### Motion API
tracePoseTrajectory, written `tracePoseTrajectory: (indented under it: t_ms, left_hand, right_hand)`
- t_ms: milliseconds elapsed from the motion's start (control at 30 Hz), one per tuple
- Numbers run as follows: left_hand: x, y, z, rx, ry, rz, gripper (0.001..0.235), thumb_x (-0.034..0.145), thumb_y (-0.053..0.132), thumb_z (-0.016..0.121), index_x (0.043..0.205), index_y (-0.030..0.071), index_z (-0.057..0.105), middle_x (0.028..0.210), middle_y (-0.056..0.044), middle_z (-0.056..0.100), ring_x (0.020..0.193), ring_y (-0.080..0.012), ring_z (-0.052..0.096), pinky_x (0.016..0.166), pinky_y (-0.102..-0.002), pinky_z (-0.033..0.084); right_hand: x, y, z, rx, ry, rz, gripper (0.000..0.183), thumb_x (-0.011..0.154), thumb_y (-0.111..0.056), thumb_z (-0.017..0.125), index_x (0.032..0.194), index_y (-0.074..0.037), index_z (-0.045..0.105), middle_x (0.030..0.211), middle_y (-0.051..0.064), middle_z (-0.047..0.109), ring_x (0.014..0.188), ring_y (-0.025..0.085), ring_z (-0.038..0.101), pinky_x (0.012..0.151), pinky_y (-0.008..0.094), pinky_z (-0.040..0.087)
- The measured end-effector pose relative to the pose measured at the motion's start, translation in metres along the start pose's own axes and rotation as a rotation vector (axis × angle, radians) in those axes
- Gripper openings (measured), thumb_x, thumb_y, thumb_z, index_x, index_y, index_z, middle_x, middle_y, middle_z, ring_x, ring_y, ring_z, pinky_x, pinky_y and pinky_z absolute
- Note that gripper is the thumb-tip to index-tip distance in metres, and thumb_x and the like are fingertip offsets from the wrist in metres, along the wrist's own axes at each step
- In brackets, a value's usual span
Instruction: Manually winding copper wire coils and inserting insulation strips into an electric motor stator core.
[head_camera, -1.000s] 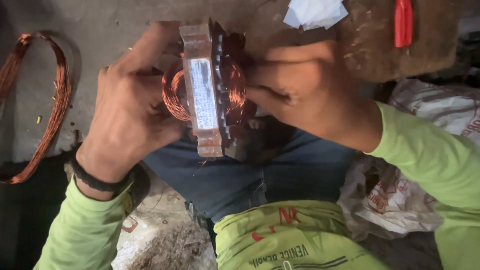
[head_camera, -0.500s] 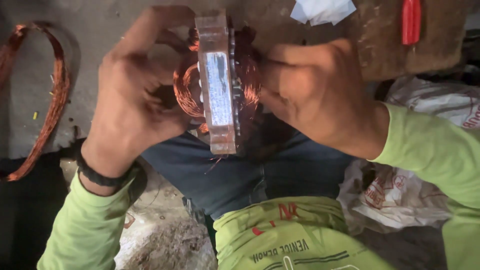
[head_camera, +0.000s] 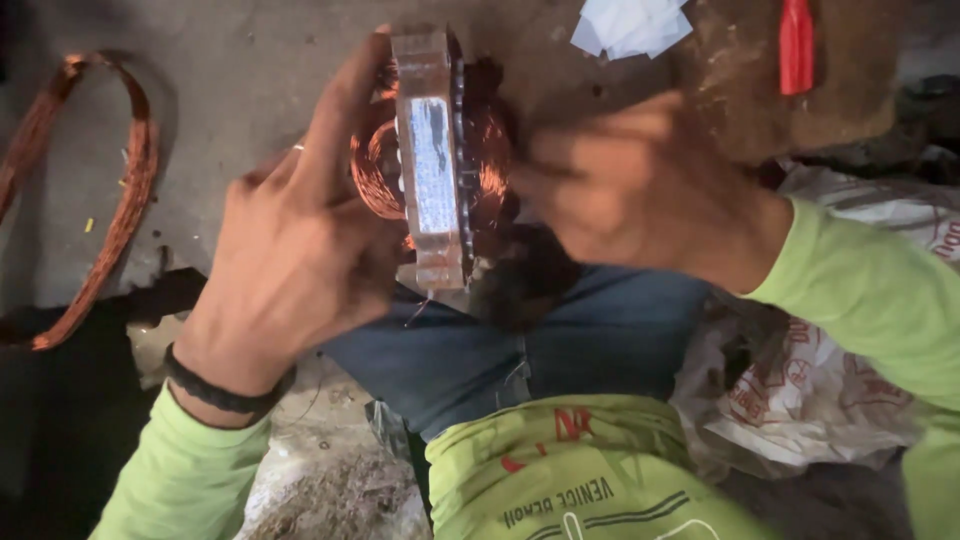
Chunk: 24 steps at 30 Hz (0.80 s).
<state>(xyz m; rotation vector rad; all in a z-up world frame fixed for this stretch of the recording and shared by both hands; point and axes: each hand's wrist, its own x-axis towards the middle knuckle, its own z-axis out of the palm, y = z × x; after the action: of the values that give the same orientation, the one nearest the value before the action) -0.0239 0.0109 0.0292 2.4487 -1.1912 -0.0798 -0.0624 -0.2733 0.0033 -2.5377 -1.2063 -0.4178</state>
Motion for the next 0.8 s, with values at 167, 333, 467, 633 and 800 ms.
tracePoseTrajectory:
  t_ms: [167,333,467,633,800]
  left_hand:
    - [0.0,0.011,-0.004,-0.045,0.036,0.002,0.042,0.063,0.014,0.078,0.104,0.007,0.082,0.164,-0.025,0.027,0.124,-0.0366,0.067,0.101,-0.047,0.056]
    - [0.007,0.027,0.01,-0.027,0.092,-0.04,0.05,0.069,0.038,0.088,0.11,0.01,0.082,0.159,-0.024,0.027,0.123,-0.0367,0.065,0.097,-0.047,0.051]
    - [-0.002,0.024,0.023,-0.015,0.194,-0.094,0.058,0.079,0.047,0.089,0.121,0.009,0.079,0.159,-0.023,0.031,0.118,-0.0324,0.065,0.095,-0.043,0.052]
    - [-0.005,0.019,0.024,-0.027,0.234,-0.084,0.051,0.083,0.046,0.089,0.117,0.01,0.079,0.162,-0.02,0.033,0.124,-0.0311,0.063,0.101,-0.041,0.051]
    - [-0.001,0.015,0.02,-0.076,0.225,-0.059,0.055,0.078,0.043,0.088,0.113,0.003,0.078,0.158,-0.021,0.034,0.126,-0.0355,0.06,0.1,-0.045,0.051]
  right_hand:
    - [-0.007,-0.005,0.0,0.227,0.191,0.228,0.04,0.085,0.0,0.08,0.124,-0.005,0.074,0.09,0.004,0.065,0.071,0.016,0.061,0.06,0.03,0.052]
    - [0.012,-0.006,0.002,0.465,0.325,0.464,0.071,0.099,-0.011,0.084,0.153,-0.004,0.04,0.135,0.013,0.059,0.116,0.017,0.063,0.087,0.026,0.056]
    - [0.022,0.004,0.012,0.538,0.201,0.346,0.072,0.097,-0.008,0.082,0.153,0.0,0.037,0.138,0.018,0.058,0.121,0.026,0.062,0.096,0.035,0.055]
    - [0.022,0.008,0.017,0.509,0.111,0.366,0.063,0.095,-0.014,0.087,0.147,-0.001,0.052,0.127,0.019,0.064,0.115,0.031,0.065,0.101,0.039,0.053]
    - [0.031,-0.003,0.009,0.503,0.188,0.371,0.063,0.09,-0.01,0.084,0.143,0.003,0.053,0.131,0.02,0.064,0.121,0.035,0.061,0.106,0.042,0.051]
